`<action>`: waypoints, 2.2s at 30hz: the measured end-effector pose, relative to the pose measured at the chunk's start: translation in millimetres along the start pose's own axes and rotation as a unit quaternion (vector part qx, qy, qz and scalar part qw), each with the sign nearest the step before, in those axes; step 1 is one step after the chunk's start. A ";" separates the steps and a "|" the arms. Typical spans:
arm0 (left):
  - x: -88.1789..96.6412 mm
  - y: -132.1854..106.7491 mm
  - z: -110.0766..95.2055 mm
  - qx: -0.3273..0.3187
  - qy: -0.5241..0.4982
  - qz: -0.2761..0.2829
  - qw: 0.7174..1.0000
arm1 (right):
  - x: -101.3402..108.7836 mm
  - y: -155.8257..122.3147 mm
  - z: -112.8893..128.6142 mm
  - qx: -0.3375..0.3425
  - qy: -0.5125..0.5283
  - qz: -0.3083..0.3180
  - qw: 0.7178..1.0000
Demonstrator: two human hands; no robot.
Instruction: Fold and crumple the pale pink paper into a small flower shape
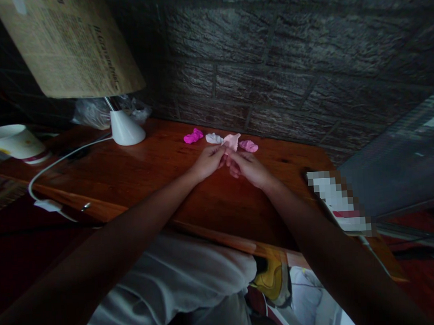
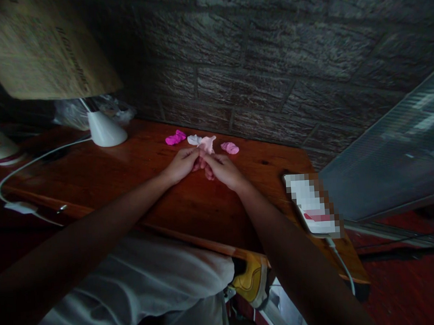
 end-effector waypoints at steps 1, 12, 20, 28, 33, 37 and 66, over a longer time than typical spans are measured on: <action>0.0 -0.1 -0.9 0.000 -0.001 -0.001 1.000 | 0.5 0.4 -1.4 -0.009 0.000 -0.004 1.000; -0.7 -0.2 1.1 -0.013 0.024 0.017 0.999 | 8.0 -3.2 6.6 0.028 -0.044 -0.056 0.997; -0.7 -1.3 -7.0 -0.019 0.051 0.009 0.999 | 8.8 1.0 -0.8 -0.003 -0.048 -0.049 0.998; -7.0 -1.2 -4.6 -0.015 0.021 0.036 0.999 | 13.5 2.5 1.2 0.023 -0.036 -0.071 0.997; -8.3 -1.6 -2.6 0.002 0.006 0.035 0.999 | 22.0 2.4 0.7 0.007 -0.028 -0.114 0.993; -12.2 -3.3 -5.4 -0.001 0.023 0.069 0.997 | 26.2 2.2 -0.9 -0.011 -0.029 -0.124 0.992; -15.6 -4.3 -3.5 0.000 0.006 0.082 0.997 | 14.2 -0.1 9.0 0.070 -0.067 -0.066 0.993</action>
Point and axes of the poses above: each hand's wrist, its own y-axis towards the middle knuckle, its own x-axis out of the back of the hand, z = x × y, the point moved 9 cm from there along y, towards the middle knuckle, and after that the axes turned 13 degrees about -x, right-handed, at the moved point
